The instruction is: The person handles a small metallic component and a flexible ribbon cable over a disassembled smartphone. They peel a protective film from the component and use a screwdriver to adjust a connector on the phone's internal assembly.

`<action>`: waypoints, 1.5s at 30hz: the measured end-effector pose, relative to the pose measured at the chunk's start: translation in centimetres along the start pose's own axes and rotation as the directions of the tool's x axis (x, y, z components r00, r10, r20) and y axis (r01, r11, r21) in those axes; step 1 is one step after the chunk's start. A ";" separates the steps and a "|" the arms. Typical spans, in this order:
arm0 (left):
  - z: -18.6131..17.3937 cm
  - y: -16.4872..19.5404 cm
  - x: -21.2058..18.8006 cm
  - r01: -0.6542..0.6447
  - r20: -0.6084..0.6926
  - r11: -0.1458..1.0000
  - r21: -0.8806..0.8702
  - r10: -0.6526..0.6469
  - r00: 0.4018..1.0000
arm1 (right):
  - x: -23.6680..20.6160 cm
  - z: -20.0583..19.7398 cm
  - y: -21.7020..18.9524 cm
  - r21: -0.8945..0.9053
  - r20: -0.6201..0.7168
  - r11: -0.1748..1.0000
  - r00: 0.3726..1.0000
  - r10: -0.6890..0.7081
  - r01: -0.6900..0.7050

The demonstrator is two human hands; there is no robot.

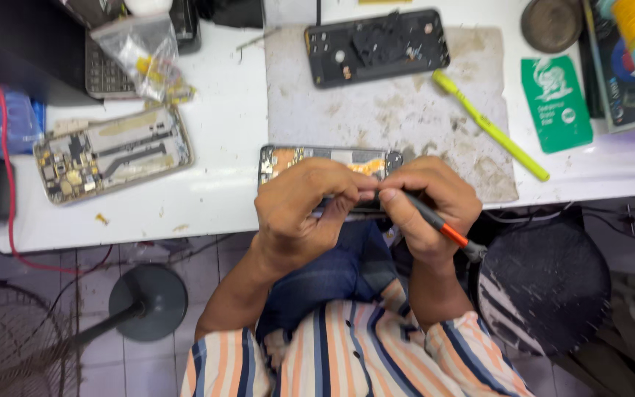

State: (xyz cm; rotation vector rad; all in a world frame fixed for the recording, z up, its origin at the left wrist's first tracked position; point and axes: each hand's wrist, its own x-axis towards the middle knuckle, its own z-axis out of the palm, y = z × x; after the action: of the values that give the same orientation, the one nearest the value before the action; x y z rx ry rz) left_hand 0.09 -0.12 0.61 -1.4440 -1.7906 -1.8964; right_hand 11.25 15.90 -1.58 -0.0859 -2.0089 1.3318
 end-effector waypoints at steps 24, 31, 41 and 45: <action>0.6 -0.6 -0.8 0.338 -0.097 0.922 -0.187 -0.360 0.928 | -1.1 1.7 1.0 0.359 -0.124 0.928 0.991 -0.058 0.099; 0.5 -0.6 -0.7 0.300 -0.113 0.942 -0.150 -0.318 0.942 | -1.1 1.7 1.4 0.315 -0.137 0.946 0.990 -0.030 0.072; 0.8 -0.9 -0.7 0.290 -0.135 0.951 -0.109 -0.303 0.943 | -0.4 1.6 1.2 0.366 -0.107 0.927 0.993 -0.043 0.080; 0.7 -0.8 -0.8 0.309 -0.128 0.942 -0.132 -0.325 0.937 | -0.4 1.3 0.2 0.333 -0.160 0.941 0.987 -0.009 0.063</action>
State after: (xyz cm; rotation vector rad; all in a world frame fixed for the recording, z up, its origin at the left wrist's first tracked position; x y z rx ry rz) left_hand 0.34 0.32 -0.62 -1.0569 -1.9717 -2.2213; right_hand 10.74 14.82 -2.22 0.0054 -1.6210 1.5756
